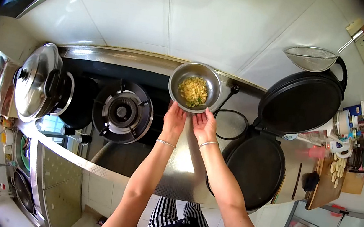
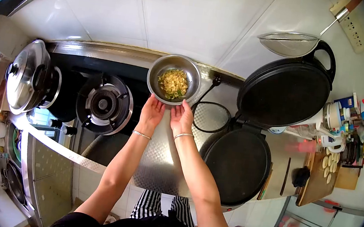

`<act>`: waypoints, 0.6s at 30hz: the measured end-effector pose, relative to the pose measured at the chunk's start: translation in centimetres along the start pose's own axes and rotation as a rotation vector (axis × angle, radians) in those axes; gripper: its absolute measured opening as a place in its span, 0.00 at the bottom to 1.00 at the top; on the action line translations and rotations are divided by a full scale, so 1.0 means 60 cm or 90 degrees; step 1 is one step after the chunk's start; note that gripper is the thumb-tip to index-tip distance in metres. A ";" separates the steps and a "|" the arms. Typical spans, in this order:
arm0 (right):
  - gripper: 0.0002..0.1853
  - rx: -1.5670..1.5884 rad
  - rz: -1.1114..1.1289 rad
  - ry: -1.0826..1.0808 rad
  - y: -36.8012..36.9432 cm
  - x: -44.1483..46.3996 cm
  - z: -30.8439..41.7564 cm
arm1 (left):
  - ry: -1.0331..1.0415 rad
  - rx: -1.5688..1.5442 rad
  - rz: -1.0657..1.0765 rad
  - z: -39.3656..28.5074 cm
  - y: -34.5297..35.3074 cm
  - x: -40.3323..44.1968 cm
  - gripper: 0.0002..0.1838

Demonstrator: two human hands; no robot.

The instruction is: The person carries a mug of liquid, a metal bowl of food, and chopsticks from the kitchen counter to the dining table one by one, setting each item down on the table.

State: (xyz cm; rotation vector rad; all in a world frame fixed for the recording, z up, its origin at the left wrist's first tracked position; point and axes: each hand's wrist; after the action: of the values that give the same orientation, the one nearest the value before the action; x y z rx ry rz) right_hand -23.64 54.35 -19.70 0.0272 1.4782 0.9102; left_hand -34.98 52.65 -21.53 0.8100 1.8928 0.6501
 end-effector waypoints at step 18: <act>0.06 -0.066 0.148 -0.031 -0.034 -0.260 -0.018 | 0.089 0.167 0.158 -0.104 0.054 -0.256 0.07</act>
State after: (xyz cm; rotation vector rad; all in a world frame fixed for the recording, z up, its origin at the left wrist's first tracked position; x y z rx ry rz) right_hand -20.96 44.11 -8.04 0.1464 1.4001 1.1650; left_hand -34.64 42.40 -8.09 1.2091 2.0499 0.6299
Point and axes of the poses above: each hand's wrist, its own x-axis towards the middle knuckle, its own y-axis out of the palm, z = x × y, and after that the axes turned 13 degrees about y, right-handed
